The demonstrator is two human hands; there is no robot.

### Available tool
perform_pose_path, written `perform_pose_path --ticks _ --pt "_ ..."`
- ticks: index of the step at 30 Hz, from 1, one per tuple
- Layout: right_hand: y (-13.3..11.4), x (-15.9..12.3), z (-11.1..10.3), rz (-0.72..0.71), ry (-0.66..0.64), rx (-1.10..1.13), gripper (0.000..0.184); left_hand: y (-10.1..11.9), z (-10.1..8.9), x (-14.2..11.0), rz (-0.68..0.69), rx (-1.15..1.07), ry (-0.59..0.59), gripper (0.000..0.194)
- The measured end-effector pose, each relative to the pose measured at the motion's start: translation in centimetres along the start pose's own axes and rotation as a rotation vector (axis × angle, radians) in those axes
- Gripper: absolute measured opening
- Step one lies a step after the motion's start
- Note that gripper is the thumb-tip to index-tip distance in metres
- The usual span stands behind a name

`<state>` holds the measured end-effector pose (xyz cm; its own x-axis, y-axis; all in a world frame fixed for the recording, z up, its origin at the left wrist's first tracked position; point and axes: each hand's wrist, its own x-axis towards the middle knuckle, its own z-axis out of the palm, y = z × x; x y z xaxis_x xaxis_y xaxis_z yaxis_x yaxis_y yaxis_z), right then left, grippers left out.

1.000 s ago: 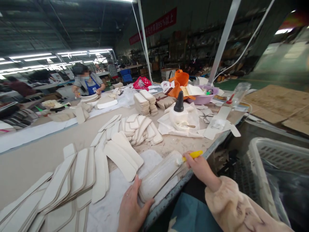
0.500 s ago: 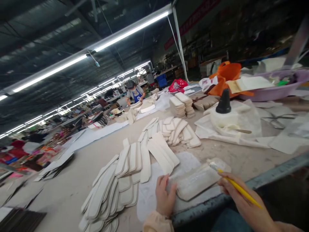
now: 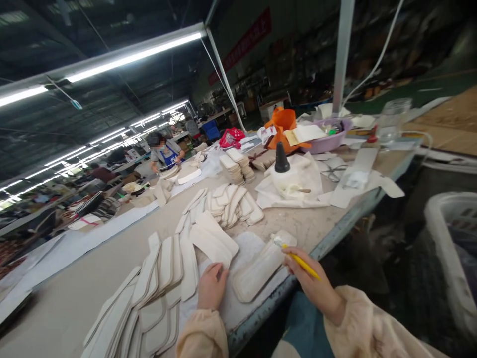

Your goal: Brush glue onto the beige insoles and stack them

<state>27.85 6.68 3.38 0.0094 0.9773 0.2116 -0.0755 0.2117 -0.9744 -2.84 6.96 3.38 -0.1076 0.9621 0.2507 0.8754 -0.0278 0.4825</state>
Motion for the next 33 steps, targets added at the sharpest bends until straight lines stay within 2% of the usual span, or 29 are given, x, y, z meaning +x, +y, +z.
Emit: perform_pose_path --ticks 6,10,13,16,18,21,24,26,28,31,33 --pt "-0.1 0.0 0.0 0.006 0.0 -0.002 0.023 -0.4 -0.5 0.3 0.022 0.003 -0.025 0.023" --pt "0.2 -0.1 0.0 -0.007 -0.017 -0.007 0.024 -0.4 -0.5 0.4 0.041 -0.008 0.007 0.02" --pt "0.5 -0.1 0.0 -0.02 -0.014 0.0 0.023 -0.3 -1.0 0.3 0.029 -0.009 0.107 0.02" --pt "0.6 -0.1 -0.2 -0.034 -0.031 -0.006 0.025 0.5 -2.9 -0.1 -0.015 -0.018 0.275 0.021" --pt "0.4 0.0 -0.2 -0.04 -0.036 -0.009 0.026 1.7 -4.8 -0.7 -0.04 -0.034 0.377 0.023" --pt "-0.6 0.7 0.3 -0.013 -0.027 0.004 0.026 4.9 -7.4 -1.9 -0.089 -0.179 0.459 0.023" --pt "-2.0 1.8 1.4 0.064 -0.042 0.122 0.026 9.0 -8.6 -3.0 -0.182 -0.736 0.492 0.017" --pt "-3.0 2.8 2.2 0.118 -0.051 0.249 0.028 11.2 -8.2 -3.5 -0.246 -1.059 0.436 0.019" --pt "-3.9 3.7 2.5 0.152 -0.035 0.338 0.03 12.4 -7.1 -4.0 -0.362 -1.207 0.308 0.023" --pt "-4.5 4.8 2.1 0.132 0.052 0.349 0.029 12.2 -4.9 -4.7 -0.553 -1.185 0.106 0.027" --pt "-4.2 5.2 1.3 0.059 0.123 0.229 0.029 11.2 -3.6 -4.9 -0.592 -1.049 -0.019 0.025"
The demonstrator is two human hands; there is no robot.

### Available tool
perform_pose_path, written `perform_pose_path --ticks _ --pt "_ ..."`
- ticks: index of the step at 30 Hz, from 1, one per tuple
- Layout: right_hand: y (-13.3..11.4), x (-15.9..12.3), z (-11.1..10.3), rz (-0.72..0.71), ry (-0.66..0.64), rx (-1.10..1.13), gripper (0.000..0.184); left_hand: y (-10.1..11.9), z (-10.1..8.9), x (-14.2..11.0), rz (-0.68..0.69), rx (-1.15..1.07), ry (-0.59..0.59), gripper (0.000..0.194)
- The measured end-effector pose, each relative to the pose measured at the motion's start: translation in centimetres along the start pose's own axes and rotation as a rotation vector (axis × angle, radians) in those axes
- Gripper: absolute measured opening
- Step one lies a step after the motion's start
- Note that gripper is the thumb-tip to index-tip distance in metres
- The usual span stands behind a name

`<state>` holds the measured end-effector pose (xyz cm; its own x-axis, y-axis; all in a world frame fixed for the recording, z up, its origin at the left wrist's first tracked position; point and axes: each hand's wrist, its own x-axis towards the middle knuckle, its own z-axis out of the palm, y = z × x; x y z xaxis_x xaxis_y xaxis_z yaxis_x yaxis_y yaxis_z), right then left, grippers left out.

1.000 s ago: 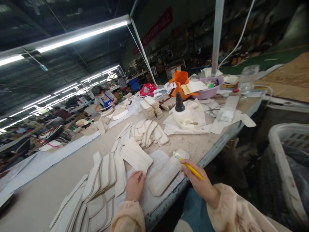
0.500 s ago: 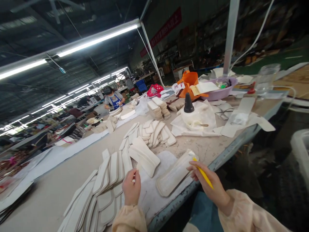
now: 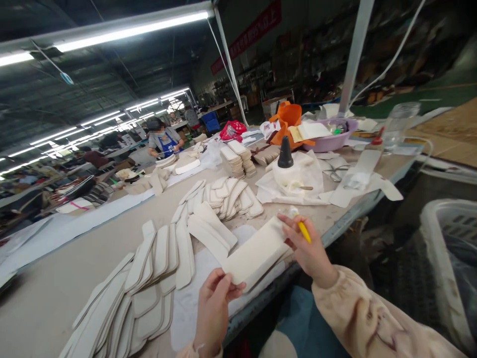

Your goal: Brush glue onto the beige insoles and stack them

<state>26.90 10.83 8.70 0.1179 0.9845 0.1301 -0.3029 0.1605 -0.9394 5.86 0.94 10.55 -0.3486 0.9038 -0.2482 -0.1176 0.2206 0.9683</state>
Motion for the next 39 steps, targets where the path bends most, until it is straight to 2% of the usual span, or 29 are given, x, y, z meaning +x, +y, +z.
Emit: perform_pose_path --ticks 4,8,16,22,31,39 --pt "1.5 0.6 -1.7 -0.193 0.026 -0.466 0.031 -2.2 -0.7 1.5 -0.032 0.28 -0.042 0.02" --pt "3.2 0.5 -2.2 -0.233 -0.05 -0.718 0.022 -3.5 -1.3 2.8 -0.03 0.469 -0.019 0.02" --pt "5.2 1.2 -2.4 -0.203 -0.153 -0.848 0.017 -5.4 -1.7 3.3 0.045 0.737 -0.005 0.019" --pt "5.7 1.6 -2.5 -0.204 -0.169 -0.953 0.019 -5.7 -1.6 3.4 0.089 0.852 0.008 0.018" --pt "6.1 1.7 -2.9 -0.209 -0.23 -1.087 0.019 -5.8 -1.7 3.4 0.085 0.891 0.013 0.021" --pt "6.3 1.8 -3.1 -0.225 -0.217 -1.172 0.021 -5.8 -2.0 3.5 0.047 0.871 0.004 0.022"
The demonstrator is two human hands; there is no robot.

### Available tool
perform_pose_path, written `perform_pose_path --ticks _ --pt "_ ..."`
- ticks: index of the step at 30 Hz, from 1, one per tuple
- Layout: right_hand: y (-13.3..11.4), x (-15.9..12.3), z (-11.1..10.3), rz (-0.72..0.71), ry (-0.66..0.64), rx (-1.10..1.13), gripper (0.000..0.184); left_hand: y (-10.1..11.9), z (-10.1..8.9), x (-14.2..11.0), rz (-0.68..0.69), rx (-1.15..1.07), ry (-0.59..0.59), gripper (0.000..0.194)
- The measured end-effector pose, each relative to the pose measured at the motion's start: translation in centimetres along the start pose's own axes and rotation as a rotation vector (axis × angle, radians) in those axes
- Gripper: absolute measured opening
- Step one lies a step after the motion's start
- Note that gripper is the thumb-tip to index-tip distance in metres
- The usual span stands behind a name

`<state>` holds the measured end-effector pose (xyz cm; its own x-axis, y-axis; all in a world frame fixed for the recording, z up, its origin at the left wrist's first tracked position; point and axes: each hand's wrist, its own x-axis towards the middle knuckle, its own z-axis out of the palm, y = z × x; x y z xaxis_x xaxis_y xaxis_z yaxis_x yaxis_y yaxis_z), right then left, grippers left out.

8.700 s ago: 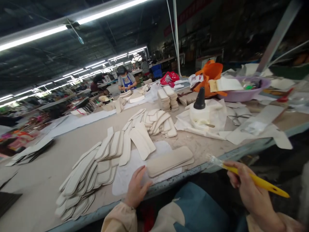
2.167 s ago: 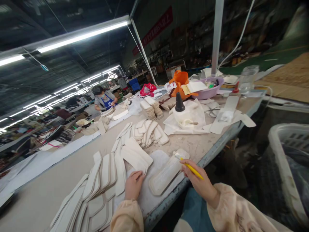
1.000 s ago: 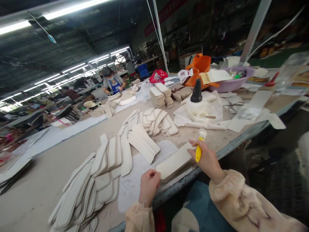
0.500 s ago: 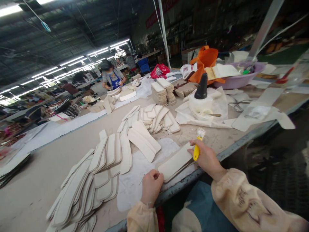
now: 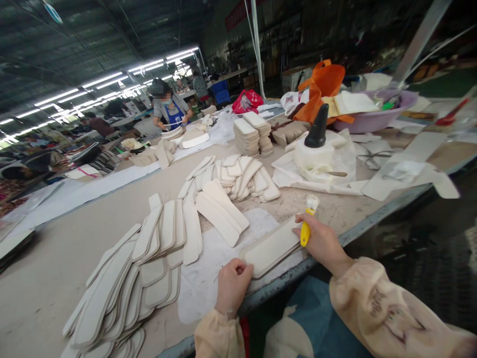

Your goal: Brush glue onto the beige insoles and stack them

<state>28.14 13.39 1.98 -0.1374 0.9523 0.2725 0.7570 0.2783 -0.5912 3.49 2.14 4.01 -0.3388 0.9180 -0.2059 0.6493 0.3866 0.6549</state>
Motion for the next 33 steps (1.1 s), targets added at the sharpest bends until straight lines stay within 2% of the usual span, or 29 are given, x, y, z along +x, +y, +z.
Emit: perform_pose_path --ticks 8,18,24,27,29,31,33 --pt "0.0 0.1 0.0 0.049 -0.051 -0.045 0.024 -0.1 0.0 -0.2 -0.025 -0.007 -0.017 0.021" --pt "0.7 1.0 -0.9 0.11 0.056 -0.001 0.028 -0.1 -0.1 0.1 0.015 0.052 -0.075 0.027" --pt "1.7 1.7 -1.0 0.115 0.063 -0.016 0.029 -0.2 -0.2 0.2 -0.009 0.103 -0.121 0.03" --pt "0.8 1.5 -1.3 0.056 0.043 -0.025 0.025 -0.4 -0.1 0.2 -0.005 0.111 -0.128 0.032" --pt "-0.6 0.6 -1.3 -0.04 -0.017 -0.002 0.019 -0.6 0.1 0.3 -0.009 0.118 -0.112 0.034" --pt "-2.4 -0.7 -0.7 -0.206 -0.158 0.068 0.014 -0.9 0.3 0.6 -0.019 0.123 -0.096 0.035" --pt "-3.9 -2.0 0.2 -0.398 -0.323 0.14 0.023 -1.1 0.4 0.8 -0.022 0.12 -0.093 0.035"
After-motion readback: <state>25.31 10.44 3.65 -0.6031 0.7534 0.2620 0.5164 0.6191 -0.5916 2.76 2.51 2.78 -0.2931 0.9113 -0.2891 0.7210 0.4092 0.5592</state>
